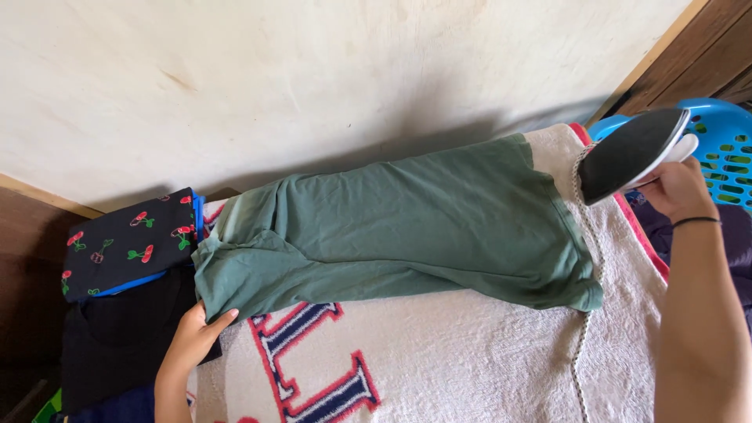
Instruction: Ironing a green t-shirt and then folding it neatly on a workspace.
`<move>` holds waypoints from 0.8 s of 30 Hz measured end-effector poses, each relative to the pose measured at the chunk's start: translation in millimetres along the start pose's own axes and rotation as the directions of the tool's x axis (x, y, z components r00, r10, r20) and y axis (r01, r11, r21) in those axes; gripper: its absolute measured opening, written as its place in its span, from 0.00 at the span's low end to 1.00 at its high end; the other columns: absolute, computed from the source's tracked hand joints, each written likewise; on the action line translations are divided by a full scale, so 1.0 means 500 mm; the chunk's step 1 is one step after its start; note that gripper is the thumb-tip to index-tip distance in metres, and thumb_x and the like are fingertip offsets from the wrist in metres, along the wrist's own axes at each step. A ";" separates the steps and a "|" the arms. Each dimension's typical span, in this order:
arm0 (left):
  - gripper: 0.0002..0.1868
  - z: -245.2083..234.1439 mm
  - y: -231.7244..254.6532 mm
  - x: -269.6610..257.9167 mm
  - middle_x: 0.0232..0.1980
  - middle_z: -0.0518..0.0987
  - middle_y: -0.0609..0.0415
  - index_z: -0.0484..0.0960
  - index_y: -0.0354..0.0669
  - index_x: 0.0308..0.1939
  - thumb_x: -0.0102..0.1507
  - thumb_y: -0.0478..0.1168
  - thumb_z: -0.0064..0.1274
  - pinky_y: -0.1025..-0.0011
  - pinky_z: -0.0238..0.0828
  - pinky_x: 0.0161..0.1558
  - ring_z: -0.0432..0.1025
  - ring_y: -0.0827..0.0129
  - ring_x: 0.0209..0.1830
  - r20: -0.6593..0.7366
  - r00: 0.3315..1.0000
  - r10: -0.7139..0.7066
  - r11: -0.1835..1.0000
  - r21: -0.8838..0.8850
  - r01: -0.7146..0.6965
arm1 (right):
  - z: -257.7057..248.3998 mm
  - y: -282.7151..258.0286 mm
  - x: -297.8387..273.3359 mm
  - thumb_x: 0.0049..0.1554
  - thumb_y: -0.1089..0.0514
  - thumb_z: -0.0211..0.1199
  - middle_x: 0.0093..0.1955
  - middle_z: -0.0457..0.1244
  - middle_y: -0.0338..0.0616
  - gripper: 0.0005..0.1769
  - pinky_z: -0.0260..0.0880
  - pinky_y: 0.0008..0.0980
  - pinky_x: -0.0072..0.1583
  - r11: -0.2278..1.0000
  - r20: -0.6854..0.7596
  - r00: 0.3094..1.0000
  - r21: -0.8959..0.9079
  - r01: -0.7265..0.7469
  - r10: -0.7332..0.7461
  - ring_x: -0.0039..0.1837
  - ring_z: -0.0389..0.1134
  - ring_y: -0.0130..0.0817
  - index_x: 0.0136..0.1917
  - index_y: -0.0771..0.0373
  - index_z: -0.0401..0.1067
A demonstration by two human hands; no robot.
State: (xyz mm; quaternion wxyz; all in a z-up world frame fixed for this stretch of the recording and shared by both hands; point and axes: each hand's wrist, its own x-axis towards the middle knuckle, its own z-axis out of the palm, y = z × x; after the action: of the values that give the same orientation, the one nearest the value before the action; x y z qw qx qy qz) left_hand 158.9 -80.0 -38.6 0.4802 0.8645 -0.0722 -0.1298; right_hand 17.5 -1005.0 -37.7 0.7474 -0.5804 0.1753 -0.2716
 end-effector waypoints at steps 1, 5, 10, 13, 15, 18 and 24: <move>0.28 0.000 -0.009 -0.003 0.57 0.84 0.49 0.77 0.32 0.62 0.59 0.39 0.62 0.69 0.69 0.58 0.75 0.70 0.55 -0.009 1.000 -0.009 1.000 0.011 0.009 | -0.017 0.007 0.017 0.60 0.77 0.53 0.64 0.68 0.55 0.21 0.76 0.53 0.60 0.998 0.002 0.998 -0.022 -0.059 0.059 0.61 0.73 0.51 0.66 0.71 0.69; 0.28 0.001 -0.003 -0.009 0.56 0.84 0.48 0.78 0.31 0.62 0.59 0.39 0.62 0.69 0.69 0.57 0.75 0.69 0.54 -0.010 1.000 0.003 1.000 0.009 -0.003 | -0.008 0.021 0.022 0.61 0.79 0.53 0.64 0.68 0.54 0.18 0.75 0.45 0.66 0.994 0.114 0.993 0.094 -0.051 0.040 0.66 0.72 0.45 0.64 0.72 0.68; 0.26 0.001 0.026 -0.014 0.53 0.85 0.47 0.79 0.31 0.60 0.60 0.39 0.62 0.69 0.69 0.55 0.75 0.69 0.50 -0.040 0.999 -0.030 0.997 0.065 0.032 | 0.036 -0.003 -0.038 0.63 0.77 0.56 0.66 0.68 0.48 0.22 0.76 0.42 0.67 0.996 0.051 0.999 0.091 -0.024 0.019 0.65 0.72 0.41 0.69 0.68 0.69; 0.25 0.001 0.044 -0.020 0.50 0.85 0.47 0.80 0.31 0.58 0.60 0.40 0.62 0.69 0.71 0.52 0.75 0.70 0.48 -0.058 0.998 -0.034 0.998 0.058 0.038 | 0.061 -0.024 -0.069 0.64 0.75 0.58 0.67 0.68 0.46 0.24 0.74 0.41 0.67 0.998 0.062 0.998 0.069 -0.010 0.006 0.67 0.71 0.39 0.71 0.64 0.68; 0.24 0.005 0.068 -0.026 0.49 0.86 0.48 0.80 0.31 0.58 0.60 0.41 0.62 0.69 0.72 0.51 0.76 0.72 0.47 -0.082 0.997 0.000 0.995 0.098 0.008 | 0.075 -0.036 -0.085 0.63 0.75 0.58 0.68 0.67 0.46 0.26 0.73 0.43 0.68 0.999 0.085 0.996 0.046 0.002 -0.006 0.68 0.70 0.40 0.73 0.64 0.67; 0.23 0.007 0.093 -0.033 0.46 0.86 0.49 0.80 0.32 0.56 0.61 0.43 0.62 0.69 0.72 0.50 0.76 0.73 0.45 -0.128 0.990 0.058 0.987 0.159 -0.037 | 0.097 -0.051 -0.107 0.61 0.76 0.58 0.70 0.65 0.45 0.31 0.74 0.41 0.68 0.999 0.150 0.988 0.016 0.042 -0.044 0.69 0.70 0.38 0.75 0.62 0.63; 0.25 0.008 0.150 -0.060 0.40 0.87 0.45 0.81 0.36 0.57 0.59 0.45 0.64 0.66 0.75 0.43 0.77 0.69 0.37 -0.148 0.989 -0.005 0.970 0.239 0.040 | 0.024 0.035 -0.194 0.61 0.78 0.60 0.55 0.60 0.42 0.22 0.62 0.28 0.52 0.812 -0.008 0.914 -0.462 0.356 -0.405 0.52 0.62 0.30 0.64 0.67 0.59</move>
State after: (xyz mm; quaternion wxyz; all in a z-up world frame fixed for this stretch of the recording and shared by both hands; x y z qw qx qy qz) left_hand 129.2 -115.5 27.9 0.3741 0.9244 -0.0421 -0.0618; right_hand -48.9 -933.6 -56.6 0.5121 -0.7457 0.1528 -0.3979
